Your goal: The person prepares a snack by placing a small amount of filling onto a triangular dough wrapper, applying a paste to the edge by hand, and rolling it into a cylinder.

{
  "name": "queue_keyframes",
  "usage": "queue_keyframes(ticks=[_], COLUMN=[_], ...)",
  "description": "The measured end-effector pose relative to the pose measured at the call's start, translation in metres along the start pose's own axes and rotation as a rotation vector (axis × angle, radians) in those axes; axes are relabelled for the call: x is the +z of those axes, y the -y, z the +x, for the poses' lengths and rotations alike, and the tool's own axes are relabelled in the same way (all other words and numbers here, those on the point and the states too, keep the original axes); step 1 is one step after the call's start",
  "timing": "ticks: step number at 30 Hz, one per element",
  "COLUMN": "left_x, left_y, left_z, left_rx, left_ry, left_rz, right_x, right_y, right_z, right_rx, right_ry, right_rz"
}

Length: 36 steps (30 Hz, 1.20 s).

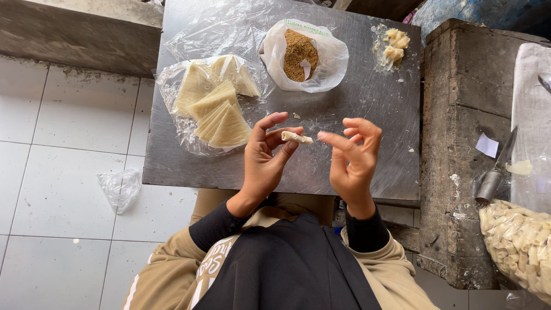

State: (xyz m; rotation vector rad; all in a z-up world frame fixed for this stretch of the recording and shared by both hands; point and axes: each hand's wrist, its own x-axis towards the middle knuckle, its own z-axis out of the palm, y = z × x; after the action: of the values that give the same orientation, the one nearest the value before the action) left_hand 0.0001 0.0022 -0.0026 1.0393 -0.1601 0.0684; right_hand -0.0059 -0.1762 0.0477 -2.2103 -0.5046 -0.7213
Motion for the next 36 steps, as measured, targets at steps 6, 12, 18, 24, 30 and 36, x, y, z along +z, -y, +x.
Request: queue_keyframes(ticks=[6,12,18,24,30,36], left_x=[-0.003,-0.001,0.008,0.02,-0.01,-0.079], left_y=[0.007,0.014,0.011,0.005,-0.014,-0.035], left_z=[0.001,0.002,-0.004,-0.006,0.005,-0.004], left_rx=[0.0,-0.013,-0.077,-0.039,0.342,0.169], left_ry=[-0.02,0.03,0.133,0.133,0.064,-0.317], left_rz=[-0.007,0.002,0.019,0.089,1.01,1.728], right_x=[0.011,0.009,0.004,0.007,-0.029,-0.246], right_y=[-0.02,-0.015,-0.017,-0.003,-0.023,-0.152], right_z=[0.005,-0.012,-0.027,-0.03,-0.038,-0.157], right_rx=[0.202,0.265,0.376,0.288,0.165,0.133], right_ry=[0.098,0.161,0.072,-0.018,-0.403,-1.36], right_rz=[0.108,0.659,0.622,0.717,0.287,-0.753])
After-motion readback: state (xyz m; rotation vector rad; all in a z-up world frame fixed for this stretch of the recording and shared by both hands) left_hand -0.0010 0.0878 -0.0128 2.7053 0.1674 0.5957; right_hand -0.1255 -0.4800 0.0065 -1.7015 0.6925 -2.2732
